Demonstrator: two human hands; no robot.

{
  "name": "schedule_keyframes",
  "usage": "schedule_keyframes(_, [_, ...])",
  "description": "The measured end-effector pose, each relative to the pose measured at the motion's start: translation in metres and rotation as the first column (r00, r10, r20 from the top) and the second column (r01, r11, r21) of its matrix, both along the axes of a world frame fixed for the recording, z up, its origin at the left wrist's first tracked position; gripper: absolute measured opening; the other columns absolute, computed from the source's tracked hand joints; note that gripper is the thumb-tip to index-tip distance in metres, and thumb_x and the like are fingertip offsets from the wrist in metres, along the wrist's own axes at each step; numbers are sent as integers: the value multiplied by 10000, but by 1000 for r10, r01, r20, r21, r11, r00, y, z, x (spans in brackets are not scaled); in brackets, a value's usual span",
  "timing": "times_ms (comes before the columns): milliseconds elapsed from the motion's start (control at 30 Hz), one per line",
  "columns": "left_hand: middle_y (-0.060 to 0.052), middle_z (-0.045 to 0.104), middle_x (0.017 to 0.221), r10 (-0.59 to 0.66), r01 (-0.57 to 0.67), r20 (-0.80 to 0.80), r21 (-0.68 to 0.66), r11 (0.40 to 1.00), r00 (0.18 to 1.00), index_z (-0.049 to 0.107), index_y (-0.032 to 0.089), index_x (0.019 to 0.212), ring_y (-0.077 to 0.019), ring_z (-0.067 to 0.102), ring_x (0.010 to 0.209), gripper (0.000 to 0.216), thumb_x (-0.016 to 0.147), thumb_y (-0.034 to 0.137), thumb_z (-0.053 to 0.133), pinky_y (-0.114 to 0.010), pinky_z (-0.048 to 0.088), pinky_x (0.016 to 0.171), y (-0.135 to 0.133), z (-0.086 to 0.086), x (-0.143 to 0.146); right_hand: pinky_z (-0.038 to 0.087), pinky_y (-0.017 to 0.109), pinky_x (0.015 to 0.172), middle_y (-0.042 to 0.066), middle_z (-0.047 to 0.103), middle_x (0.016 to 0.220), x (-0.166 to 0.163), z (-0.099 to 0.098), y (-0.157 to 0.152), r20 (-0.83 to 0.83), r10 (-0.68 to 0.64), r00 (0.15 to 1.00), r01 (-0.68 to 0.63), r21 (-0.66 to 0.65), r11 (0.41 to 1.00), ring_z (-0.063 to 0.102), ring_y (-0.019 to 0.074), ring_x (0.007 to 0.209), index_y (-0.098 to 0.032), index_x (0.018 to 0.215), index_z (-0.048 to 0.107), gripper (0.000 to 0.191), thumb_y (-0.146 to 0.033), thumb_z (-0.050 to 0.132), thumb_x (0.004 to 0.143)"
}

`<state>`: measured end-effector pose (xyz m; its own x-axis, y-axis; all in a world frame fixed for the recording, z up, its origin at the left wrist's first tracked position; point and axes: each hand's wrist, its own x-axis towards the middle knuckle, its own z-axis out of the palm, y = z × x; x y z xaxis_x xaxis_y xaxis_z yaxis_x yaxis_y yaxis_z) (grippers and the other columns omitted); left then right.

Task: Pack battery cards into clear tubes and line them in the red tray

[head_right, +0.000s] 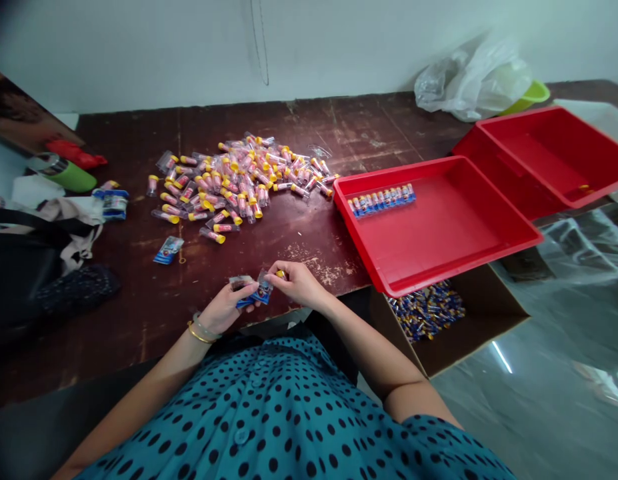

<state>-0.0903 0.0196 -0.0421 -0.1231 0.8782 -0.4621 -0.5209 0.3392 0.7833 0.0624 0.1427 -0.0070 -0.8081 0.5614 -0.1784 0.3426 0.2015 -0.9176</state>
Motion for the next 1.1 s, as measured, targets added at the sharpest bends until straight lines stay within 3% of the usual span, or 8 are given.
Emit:
schedule_keyframes(333, [-21, 636, 668, -93, 97, -99, 37, 995, 991, 681, 136, 756, -116, 545, 561, 274, 729, 395, 765, -227, 427, 503, -3, 0, 1, 324, 211, 555, -42, 500, 635, 3, -3, -1, 2, 16, 1000, -16, -32, 999, 413, 90, 586, -159, 825, 631, 308, -455, 569, 885])
schedule_keyframes(433, [-21, 634, 646, -69, 72, -113, 21, 997, 991, 676, 140, 705, -119, 536, 558, 268, 712, 389, 777, -224, 406, 492, -3, -5, 1, 461, 277, 778, 34, 651, 927, 6, -3, 7, -42, 5, 999, -5, -5, 1000, 576, 160, 852, -194, 1077, 643, 327, -447, 518, 913])
schedule_keyframes(500, [-16, 627, 637, -55, 57, -114, 15, 998, 992, 670, 141, 665, -114, 527, 560, 267, 680, 373, 803, -222, 402, 497, -4, -8, 0, 418, 345, 988, 69, 631, 1164, 11, -3, 17, -98, -15, 995, 17, 14, 1000, 553, 194, 1100, -221, 1242, 587, 391, -430, 503, 921])
schedule_keyframes(567, [-7, 619, 625, -42, 43, -100, 7, 999, 994, 665, 143, 644, -107, 519, 551, 264, 644, 350, 829, -222, 400, 502, -5, -11, -1, 361, 372, 1074, 72, 598, 1249, 16, -5, 29, -148, -80, 986, 78, -18, 997, 520, 199, 1187, -226, 1287, 565, 421, -418, 521, 914])
schedule_keyframes(700, [4, 624, 618, -15, 15, -78, -6, 1000, 997, 660, 147, 648, -102, 519, 542, 275, 575, 308, 870, -226, 412, 517, -4, -11, 0, 477, 348, 961, 51, 624, 1183, 21, -6, 39, -255, -266, 930, 183, -307, 934, 602, 176, 1042, -241, 1263, 551, 436, -441, 590, 878])
schedule_keyframes(833, [1, 637, 634, -9, 10, -75, 10, 1000, 997, 659, 142, 658, -104, 530, 555, 291, 551, 294, 884, -227, 422, 521, -1, -8, 2, 538, 319, 844, 48, 645, 1138, 15, 3, 29, -316, -327, 890, 135, -503, 854, 633, 166, 946, -243, 1116, 554, 390, -449, 686, 811])
schedule_keyframes(933, [3, 635, 640, -22, 23, -53, 12, 1000, 998, 655, 141, 662, -97, 527, 544, 293, 551, 281, 886, -225, 420, 510, 0, -8, 2, 543, 305, 793, 45, 659, 1072, 9, 10, 22, -335, -286, 898, 82, -512, 855, 634, 160, 898, -230, 1028, 539, 366, -443, 717, 790])
schedule_keyframes(1100, [13, 621, 657, -13, 15, 70, -24, 1000, 997, 614, 154, 676, -106, 552, 562, 334, 546, 283, 894, -221, 430, 498, -1, -6, 5, 516, 296, 837, 31, 655, 973, 7, 8, 20, -313, -237, 920, 114, -364, 924, 616, 148, 888, -209, 895, 524, 333, -448, 726, 781])
